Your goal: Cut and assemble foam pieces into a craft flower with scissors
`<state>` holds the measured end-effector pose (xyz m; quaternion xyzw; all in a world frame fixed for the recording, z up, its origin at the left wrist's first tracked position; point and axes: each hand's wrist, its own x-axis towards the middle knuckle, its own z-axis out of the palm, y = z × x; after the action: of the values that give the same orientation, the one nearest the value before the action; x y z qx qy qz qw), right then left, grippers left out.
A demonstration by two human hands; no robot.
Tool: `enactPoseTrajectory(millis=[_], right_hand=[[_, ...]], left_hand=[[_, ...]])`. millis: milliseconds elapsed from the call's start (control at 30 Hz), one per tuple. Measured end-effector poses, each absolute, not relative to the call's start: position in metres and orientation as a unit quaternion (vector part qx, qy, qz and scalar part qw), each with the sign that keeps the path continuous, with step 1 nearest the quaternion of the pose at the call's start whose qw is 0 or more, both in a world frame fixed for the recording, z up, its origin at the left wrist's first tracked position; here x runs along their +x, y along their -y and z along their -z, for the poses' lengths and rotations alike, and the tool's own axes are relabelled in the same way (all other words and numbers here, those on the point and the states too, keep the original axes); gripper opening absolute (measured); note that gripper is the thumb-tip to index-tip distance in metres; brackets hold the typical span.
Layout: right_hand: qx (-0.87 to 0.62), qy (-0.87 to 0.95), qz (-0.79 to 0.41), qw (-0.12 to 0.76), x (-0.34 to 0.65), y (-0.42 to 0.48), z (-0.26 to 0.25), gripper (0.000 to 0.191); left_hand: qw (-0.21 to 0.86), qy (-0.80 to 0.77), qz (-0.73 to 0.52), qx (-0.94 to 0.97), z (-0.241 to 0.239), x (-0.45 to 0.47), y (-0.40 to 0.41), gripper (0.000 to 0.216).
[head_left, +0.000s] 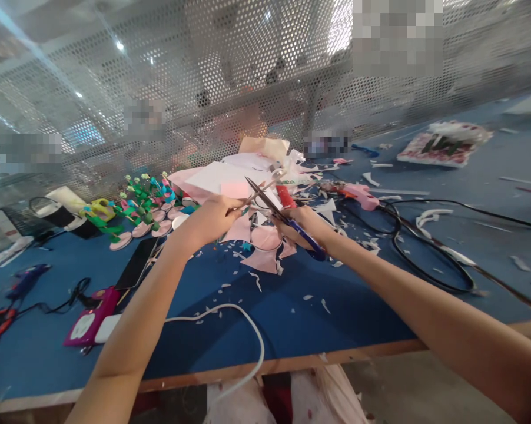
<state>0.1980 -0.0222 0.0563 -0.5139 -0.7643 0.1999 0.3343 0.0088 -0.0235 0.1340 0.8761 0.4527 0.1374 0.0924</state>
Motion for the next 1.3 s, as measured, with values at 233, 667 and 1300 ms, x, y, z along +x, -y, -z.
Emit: enactPoseTrajectory(millis=[233,667,1300], right_hand=[[-0.512,0.765,-0.212,0.328,0.202,0.021,-0.057,0.042],[-0.505,0.744,-0.204,0.387,0.195,0.020,-0.046,0.037],[-0.459,0.758,-0.231,0.402,0.190,0.018,-0.043,0.032]], left_hand=[[0.089,-0.443,-0.122,0.884,-0.127,0.014,0.024,0.026],[0.068,-0.438,-0.151,0.883,-0.138,0.013,0.033,0.032],[0.014,-0.469,-0.115,0.876,-0.143,0.012,0.037,0.031]])
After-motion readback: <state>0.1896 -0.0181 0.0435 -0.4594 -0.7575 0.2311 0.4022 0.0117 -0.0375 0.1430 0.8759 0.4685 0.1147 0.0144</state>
